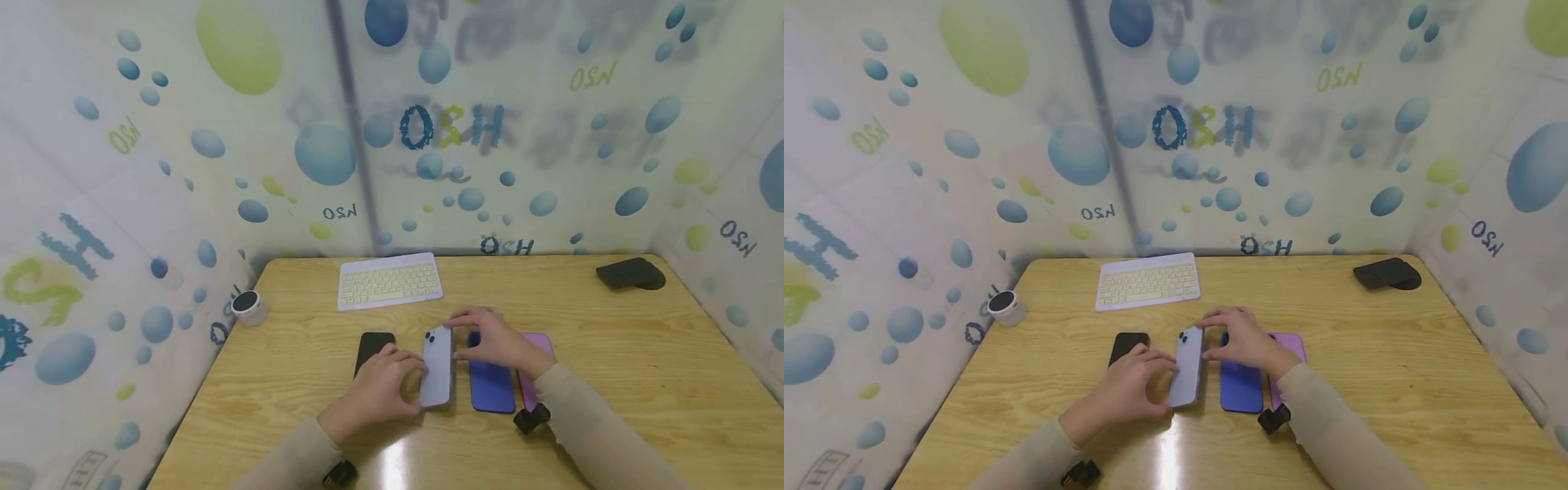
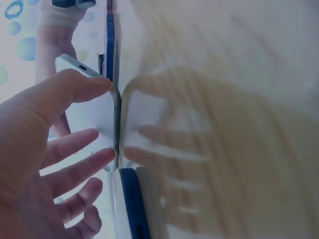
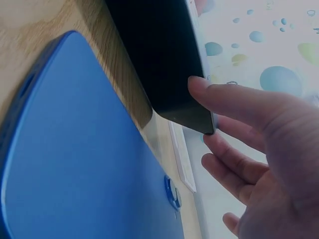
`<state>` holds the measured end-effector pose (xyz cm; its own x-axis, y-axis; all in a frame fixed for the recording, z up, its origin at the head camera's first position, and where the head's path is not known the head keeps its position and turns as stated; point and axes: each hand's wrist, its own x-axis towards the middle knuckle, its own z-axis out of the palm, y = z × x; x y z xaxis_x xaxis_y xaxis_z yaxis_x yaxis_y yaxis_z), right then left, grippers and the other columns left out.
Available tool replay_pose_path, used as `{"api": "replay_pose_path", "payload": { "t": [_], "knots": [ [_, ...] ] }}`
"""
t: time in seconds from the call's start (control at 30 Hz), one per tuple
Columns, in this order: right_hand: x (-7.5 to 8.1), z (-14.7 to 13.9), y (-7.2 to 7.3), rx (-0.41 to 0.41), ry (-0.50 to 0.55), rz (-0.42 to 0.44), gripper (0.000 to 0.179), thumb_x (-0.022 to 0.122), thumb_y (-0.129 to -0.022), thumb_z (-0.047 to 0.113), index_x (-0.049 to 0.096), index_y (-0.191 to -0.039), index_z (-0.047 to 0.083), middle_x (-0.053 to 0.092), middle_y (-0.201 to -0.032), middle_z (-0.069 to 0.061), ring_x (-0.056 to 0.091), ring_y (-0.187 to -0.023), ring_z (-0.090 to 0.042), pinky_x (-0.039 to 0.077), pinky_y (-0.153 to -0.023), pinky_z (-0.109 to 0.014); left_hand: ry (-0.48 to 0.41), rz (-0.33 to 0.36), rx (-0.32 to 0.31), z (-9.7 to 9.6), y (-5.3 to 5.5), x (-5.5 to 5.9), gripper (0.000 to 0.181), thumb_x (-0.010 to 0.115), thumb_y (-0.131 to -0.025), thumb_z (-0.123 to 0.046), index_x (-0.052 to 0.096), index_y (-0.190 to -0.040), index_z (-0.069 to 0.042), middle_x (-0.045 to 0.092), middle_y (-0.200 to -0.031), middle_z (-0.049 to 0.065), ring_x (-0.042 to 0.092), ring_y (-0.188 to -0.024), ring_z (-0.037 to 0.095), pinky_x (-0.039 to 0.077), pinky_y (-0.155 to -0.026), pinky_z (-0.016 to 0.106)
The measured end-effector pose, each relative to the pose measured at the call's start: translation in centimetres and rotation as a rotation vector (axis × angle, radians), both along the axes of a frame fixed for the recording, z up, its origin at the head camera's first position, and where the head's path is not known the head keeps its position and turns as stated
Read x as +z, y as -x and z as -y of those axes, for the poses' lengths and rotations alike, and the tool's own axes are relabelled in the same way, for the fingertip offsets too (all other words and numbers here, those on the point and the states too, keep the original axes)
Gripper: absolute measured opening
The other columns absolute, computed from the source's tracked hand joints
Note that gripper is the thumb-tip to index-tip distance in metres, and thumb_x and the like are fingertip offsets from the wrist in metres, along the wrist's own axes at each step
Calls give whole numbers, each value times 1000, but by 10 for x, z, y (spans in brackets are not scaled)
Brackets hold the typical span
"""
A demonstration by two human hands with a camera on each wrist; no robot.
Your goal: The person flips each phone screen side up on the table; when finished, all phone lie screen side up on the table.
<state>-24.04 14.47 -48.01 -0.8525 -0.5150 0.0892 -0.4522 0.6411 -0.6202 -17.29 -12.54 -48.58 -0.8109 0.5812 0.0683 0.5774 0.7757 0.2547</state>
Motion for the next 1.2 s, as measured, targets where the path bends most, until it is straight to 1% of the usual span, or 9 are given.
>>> {"api": "replay_pose_path", "payload": {
  "t": [0.23, 0.4, 0.53, 0.77, 0.9, 1.03, 1.2],
  "knots": [
    [2, 4, -2, 11, 18, -34, 57, 89, -80, 31, 71, -133, 19, 64, -140, -8, 53, -136, -37, 22, -118, -68, -56, 11, 0, 0, -4, -1, 67, 90, -69, -51, 69, -129, -27, 70, -131, -7, 50, -100, 8, 48, -84, 23],
    [2, 8, -3, 27, 49, -80, 56, 90, -80, 29, 71, -131, 16, 66, -137, -9, 57, -132, -37, 22, -116, -68, -116, 46, 4, 0, -7, -1, 68, 90, -71, -48, 66, -132, -29, 69, -135, -8, 49, -103, 8, 47, -86, 23],
    [3, 11, -5, 33, 71, -111, 56, 90, -80, 27, 71, -131, 15, 67, -136, -9, 59, -129, -35, 21, -116, -68, -183, 46, -13, 2, -7, -1, 68, 91, -72, -43, 64, -134, -30, 66, -137, -11, 49, -107, 7, 47, -89, 24],
    [4, 19, -5, 25, 81, -122, 55, 88, -82, 30, 70, -131, 16, 67, -135, -9, 59, -129, -34, 23, -116, -66, -288, 6, -46, 7, -8, 1, 67, 91, -73, -37, 64, -133, -27, 68, -134, -14, 50, -113, 7, 48, -95, 28],
    [4, 24, -5, 29, 97, -136, 54, 88, -82, 29, 70, -131, 15, 68, -135, -9, 59, -129, -33, 23, -116, -65, -316, -12, -44, 10, -10, 3, 67, 91, -74, -36, 64, -134, -27, 68, -133, -15, 49, -113, 7, 49, -95, 29],
    [5, 28, -6, 36, 115, -143, 55, 89, -82, 29, 71, -131, 15, 68, -133, -9, 60, -128, -32, 23, -115, -65, -335, -61, -61, 14, -10, 5, 68, 92, -73, -37, 65, -134, -24, 69, -131, -14, 51, -112, 8, 50, -94, 31],
    [5, 32, -5, 38, 123, -159, 55, 89, -82, 30, 71, -131, 15, 69, -132, -8, 61, -126, -31, 24, -115, -65, -365, -121, -105, 18, -8, 5, 66, 93, -73, -35, 66, -132, -23, 70, -130, -12, 53, -111, 10, 51, -93, 34]
  ]
}}
